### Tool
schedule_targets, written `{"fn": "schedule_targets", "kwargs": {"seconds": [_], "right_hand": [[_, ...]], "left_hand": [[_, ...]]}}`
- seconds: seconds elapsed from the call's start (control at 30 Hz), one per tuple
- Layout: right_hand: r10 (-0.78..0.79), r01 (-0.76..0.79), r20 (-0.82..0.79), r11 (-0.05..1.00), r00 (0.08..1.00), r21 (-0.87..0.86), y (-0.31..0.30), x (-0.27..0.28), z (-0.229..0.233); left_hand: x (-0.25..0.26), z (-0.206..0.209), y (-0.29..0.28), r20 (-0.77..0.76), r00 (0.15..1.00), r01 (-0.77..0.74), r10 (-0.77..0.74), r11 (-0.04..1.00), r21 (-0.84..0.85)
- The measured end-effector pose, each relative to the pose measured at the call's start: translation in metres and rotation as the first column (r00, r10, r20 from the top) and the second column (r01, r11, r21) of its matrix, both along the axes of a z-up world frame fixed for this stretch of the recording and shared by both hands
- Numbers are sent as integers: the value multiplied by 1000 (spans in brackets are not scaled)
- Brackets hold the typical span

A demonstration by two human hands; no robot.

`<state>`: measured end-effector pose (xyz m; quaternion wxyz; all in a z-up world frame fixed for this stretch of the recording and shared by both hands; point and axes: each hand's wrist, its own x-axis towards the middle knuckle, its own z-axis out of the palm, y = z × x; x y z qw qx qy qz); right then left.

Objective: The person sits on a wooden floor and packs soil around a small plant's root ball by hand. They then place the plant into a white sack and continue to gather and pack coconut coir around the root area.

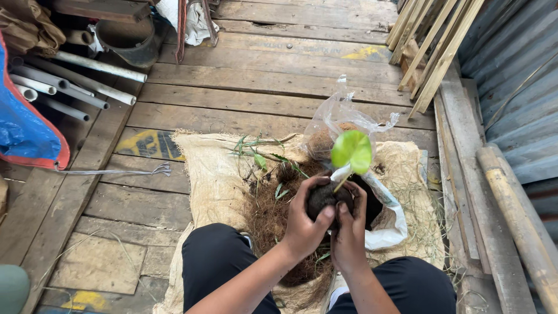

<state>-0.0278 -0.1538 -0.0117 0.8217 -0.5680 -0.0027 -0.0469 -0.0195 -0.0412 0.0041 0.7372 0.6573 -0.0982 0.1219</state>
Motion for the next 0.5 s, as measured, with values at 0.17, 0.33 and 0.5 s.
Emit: {"fn": "schedule_targets", "kwargs": {"seconds": [0.17,0.33,0.5], "right_hand": [[-28,96,178,918,984,-384,1,5,-7],[-9,111,221,884,975,-454,2,6,-11],[43,39,194,915,980,-401,4,4,-10]], "left_hand": [[9,-6,3,18,999,-50,49,997,57],[11,-15,4,40,999,-22,20,999,39],[9,-20,10,133,991,-13,17,999,-29]]}}
